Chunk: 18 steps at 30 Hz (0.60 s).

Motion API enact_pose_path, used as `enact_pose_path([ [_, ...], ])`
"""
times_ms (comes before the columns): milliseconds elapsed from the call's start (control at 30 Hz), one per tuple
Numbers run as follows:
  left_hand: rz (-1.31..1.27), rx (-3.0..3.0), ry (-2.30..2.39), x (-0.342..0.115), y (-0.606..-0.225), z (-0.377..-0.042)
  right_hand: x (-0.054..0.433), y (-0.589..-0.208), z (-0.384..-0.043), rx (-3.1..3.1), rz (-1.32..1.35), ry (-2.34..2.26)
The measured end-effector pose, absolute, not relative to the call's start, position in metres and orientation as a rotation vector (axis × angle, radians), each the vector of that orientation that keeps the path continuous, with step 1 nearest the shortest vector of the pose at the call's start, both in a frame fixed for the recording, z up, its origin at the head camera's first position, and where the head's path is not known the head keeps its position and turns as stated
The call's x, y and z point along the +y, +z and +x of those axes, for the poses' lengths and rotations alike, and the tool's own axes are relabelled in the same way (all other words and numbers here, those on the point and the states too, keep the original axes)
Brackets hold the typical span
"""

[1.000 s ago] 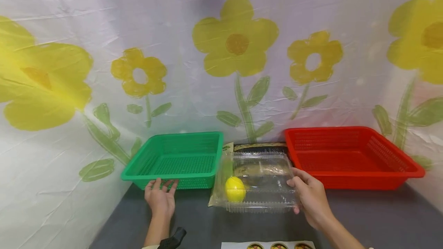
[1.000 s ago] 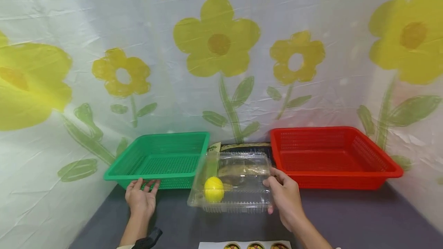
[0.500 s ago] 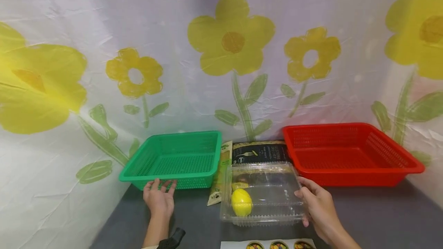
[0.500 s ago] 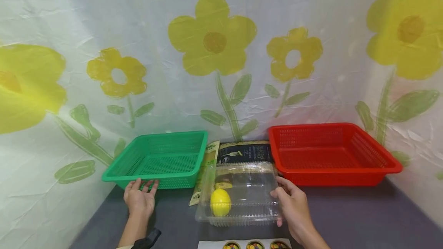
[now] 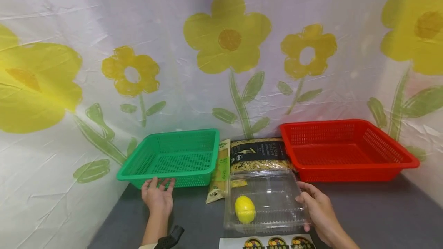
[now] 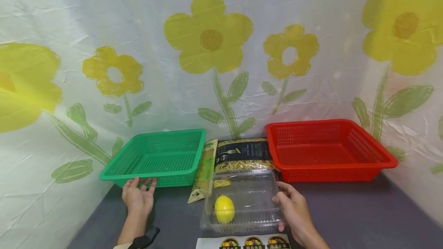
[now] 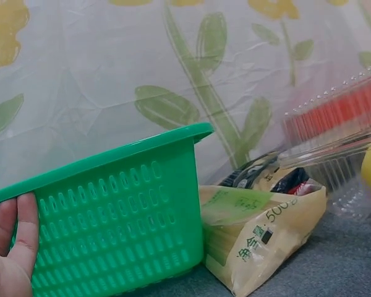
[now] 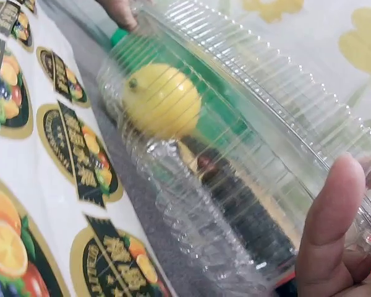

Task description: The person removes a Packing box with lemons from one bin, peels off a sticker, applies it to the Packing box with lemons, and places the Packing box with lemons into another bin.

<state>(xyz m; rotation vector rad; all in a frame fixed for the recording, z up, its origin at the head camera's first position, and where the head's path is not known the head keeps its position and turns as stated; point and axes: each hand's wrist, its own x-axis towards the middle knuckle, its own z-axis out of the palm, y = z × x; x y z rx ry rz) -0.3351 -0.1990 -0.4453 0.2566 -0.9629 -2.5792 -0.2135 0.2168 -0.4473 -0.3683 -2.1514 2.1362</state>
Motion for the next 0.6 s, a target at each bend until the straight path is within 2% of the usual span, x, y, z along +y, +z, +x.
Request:
enact_pose_path([
  [333, 0.319, -1.008, -2.536, -0.201, -0.445, -0.331, 0.213, -0.455, -0.215, -2.197, -0.308, 2.166],
  [600, 0.300, -0.990, -2.561, -0.190, -0.442, -0.335, 0.225, -0.445, -0.210, -2.397, -0.227, 1.973],
])
